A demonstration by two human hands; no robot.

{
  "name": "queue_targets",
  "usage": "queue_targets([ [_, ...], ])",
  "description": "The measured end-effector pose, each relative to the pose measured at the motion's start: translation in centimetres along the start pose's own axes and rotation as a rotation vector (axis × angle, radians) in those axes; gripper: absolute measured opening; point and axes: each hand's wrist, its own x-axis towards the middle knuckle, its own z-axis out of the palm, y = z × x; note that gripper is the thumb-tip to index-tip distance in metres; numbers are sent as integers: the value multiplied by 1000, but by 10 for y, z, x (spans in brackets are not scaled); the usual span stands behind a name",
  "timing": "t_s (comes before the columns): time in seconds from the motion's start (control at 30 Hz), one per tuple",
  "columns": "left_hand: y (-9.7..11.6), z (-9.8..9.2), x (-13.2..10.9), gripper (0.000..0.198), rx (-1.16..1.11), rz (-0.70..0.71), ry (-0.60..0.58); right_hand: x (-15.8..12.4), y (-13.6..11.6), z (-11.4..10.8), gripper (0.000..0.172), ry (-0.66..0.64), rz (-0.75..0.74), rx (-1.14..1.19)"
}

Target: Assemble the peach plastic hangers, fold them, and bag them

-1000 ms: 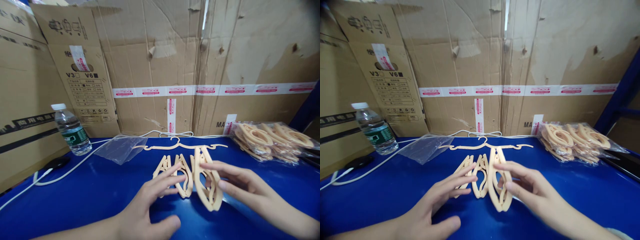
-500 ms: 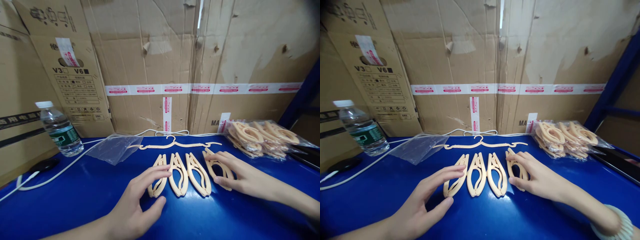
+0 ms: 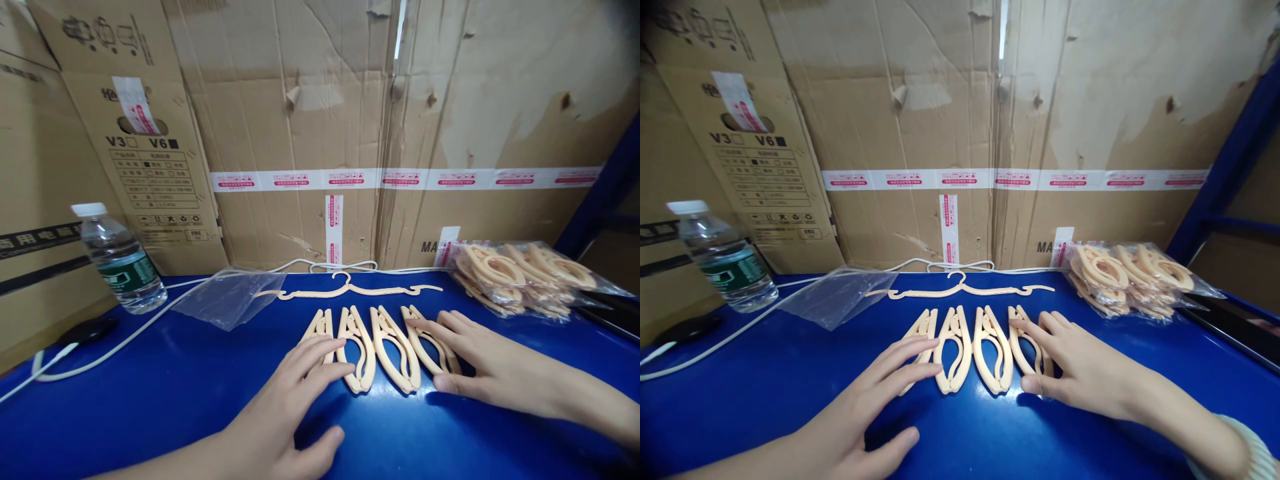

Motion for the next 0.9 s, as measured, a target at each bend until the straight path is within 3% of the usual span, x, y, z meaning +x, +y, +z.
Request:
queue_targets([
  [0.2, 4, 5, -4, 64, 125, -7, -46, -10, -7, -3, 87, 81, -41, -24],
  [0.37, 4, 13, -4, 69, 198, -4, -114, -18, -25, 5, 97, -70, -128, 20],
  [0.57, 4, 15, -2, 71, 241, 2, -141, -19, -40, 15, 89, -33, -179, 78],
  [0.9, 5, 0, 3, 71, 215, -26, -142, -5, -46, 22, 73, -34, -157, 22],
])
